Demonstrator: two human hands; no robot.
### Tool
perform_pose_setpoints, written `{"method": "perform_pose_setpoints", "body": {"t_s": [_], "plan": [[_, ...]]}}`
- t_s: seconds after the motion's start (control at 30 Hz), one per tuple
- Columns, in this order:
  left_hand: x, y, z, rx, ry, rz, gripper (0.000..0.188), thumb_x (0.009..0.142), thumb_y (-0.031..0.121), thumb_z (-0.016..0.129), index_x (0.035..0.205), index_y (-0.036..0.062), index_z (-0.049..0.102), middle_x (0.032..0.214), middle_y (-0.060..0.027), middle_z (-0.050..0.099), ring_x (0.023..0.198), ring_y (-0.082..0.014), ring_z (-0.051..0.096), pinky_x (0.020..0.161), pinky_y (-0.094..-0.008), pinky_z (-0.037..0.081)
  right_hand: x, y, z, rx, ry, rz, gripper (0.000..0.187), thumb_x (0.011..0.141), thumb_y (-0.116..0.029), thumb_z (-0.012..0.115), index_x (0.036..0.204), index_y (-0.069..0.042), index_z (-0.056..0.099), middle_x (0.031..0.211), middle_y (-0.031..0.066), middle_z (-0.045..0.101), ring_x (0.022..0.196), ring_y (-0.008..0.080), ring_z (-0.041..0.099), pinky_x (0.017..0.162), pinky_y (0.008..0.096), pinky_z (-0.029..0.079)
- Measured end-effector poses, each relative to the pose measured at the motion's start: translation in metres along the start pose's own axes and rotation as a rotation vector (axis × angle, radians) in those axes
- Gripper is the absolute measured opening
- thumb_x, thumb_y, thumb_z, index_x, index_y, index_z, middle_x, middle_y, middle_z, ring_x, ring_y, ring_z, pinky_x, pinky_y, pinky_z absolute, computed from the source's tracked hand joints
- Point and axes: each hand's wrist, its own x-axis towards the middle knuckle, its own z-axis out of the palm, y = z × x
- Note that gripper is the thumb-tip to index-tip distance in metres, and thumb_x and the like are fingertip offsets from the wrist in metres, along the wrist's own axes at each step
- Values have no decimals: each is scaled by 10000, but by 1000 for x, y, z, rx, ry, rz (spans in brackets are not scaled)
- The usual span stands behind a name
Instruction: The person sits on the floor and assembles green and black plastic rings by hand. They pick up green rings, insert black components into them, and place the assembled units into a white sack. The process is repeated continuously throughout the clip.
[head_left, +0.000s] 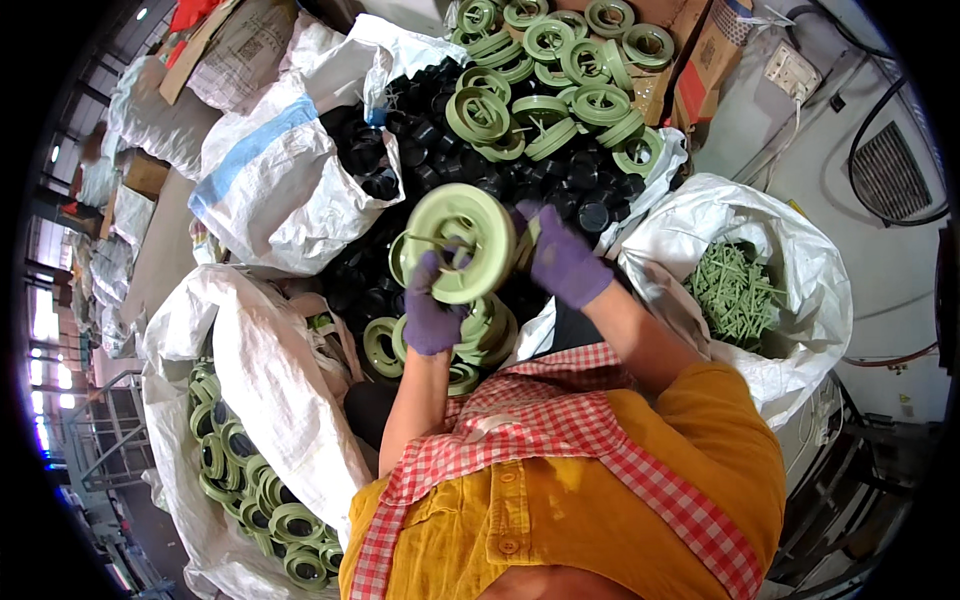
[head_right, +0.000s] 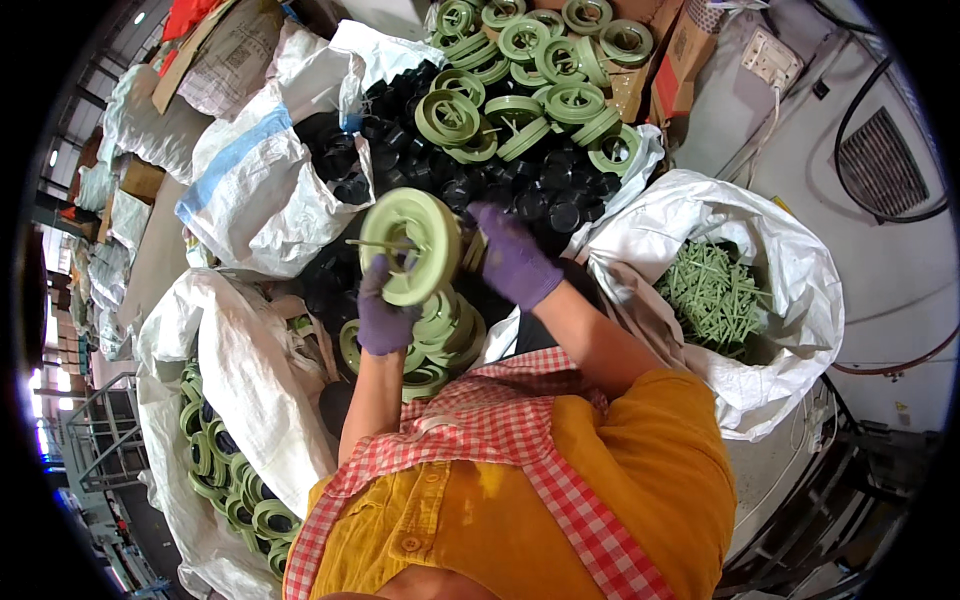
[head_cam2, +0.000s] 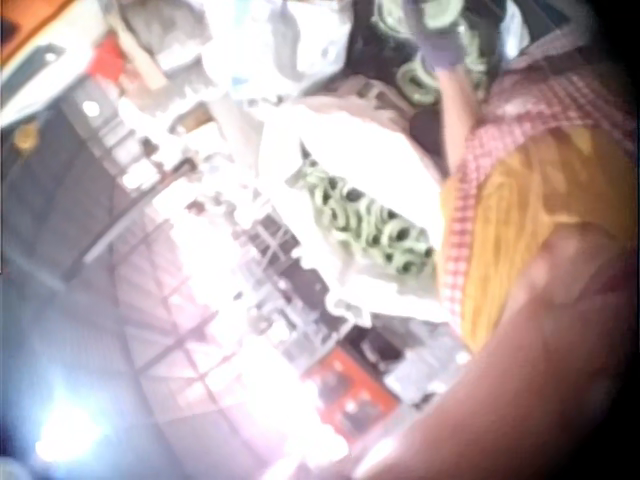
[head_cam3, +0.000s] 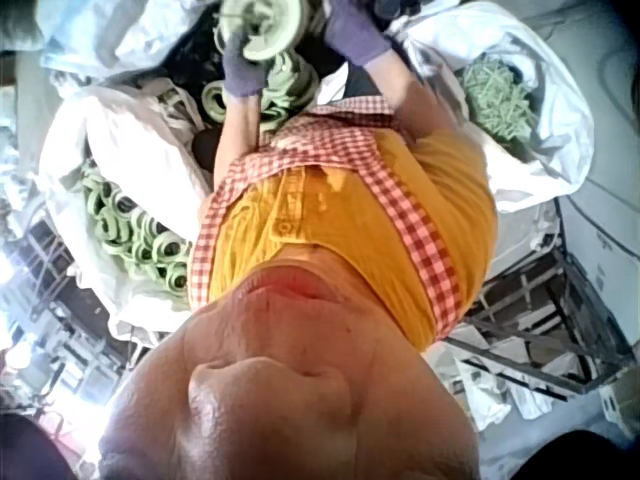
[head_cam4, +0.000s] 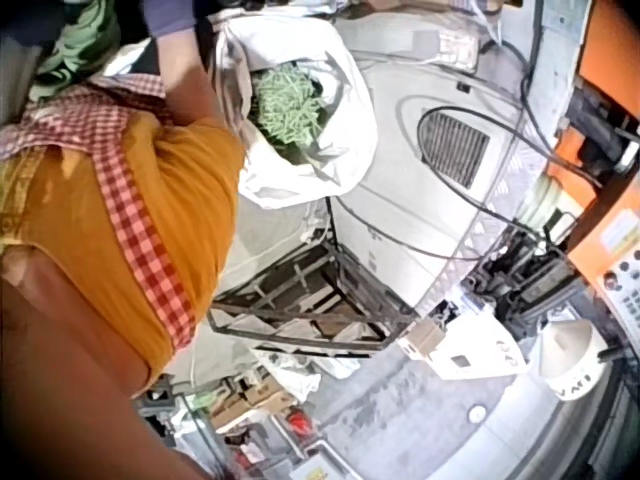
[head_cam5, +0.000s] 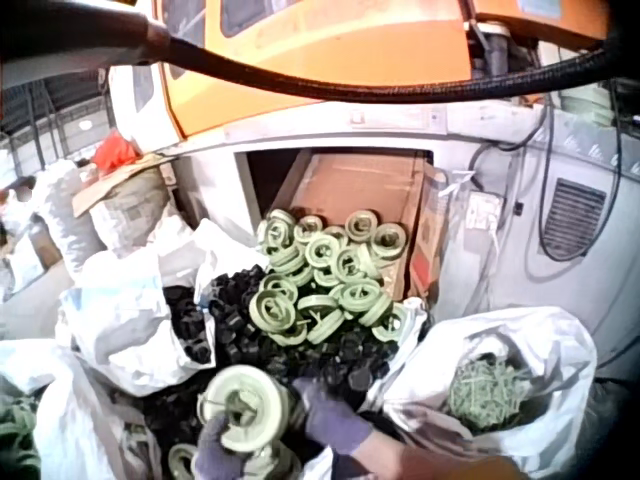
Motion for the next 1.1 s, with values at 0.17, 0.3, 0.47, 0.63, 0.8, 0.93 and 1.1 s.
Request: {"method": "perform_pose_setpoints", "body": {"t_s": [0.17,0.3,0.47,0.63,0.8,0.93,1.1], "plan": [[-19,-18,21,561,139,168,570,861,61,563,1376,12,322,1218,-142,527,1113,-211,546,863,-338,493,-23,-8,41,533,-68,473,450,918,-207,550,1319,-59,409,1151,78,578,1025,166,577,918,318,466],[-10,-4,15,427,213,95,546,832,31,591,1322,-1,351,1145,-129,553,1049,-198,581,803,-301,508,-29,0,46,244,-38,321,505,873,-131,607,1326,-61,394,1128,68,585,1010,152,585,890,301,481],[14,-17,-13,342,371,106,241,897,225,588,1018,25,527,817,-22,603,726,-108,554,682,-236,442,-18,7,78,54,-122,84,554,799,-101,649,1288,-36,397,1059,40,572,935,120,563,827,242,461],[28,-23,-25,226,351,232,291,944,220,527,1170,43,485,1005,-33,564,897,-130,545,771,-293,476,-4,-3,82,-112,60,128,364,791,-152,651,1110,-25,532,947,38,605,903,99,555,786,286,475],[34,6,-12,143,238,225,312,930,224,531,1167,22,506,1096,-106,601,962,-219,614,831,-353,518,22,11,5,-488,-312,-72,264,815,-119,645,1057,-50,566,936,49,634,883,159,601,765,317,500],[34,7,-21,605,514,366,308,870,257,611,1074,30,570,1013,-101,625,830,-220,627,754,-320,513,83,-13,-59,-191,212,51,123,818,-64,596,915,-39,524,767,91,593,674,181,604,643,311,503],[35,-59,-26,2193,71,462,449,702,293,707,1118,169,595,1102,-49,581,1041,-258,543,953,-522,331,176,18,-157,-857,966,242,690,696,-341,779,1182,29,458,1154,193,567,1061,291,553,917,365,435]]}}
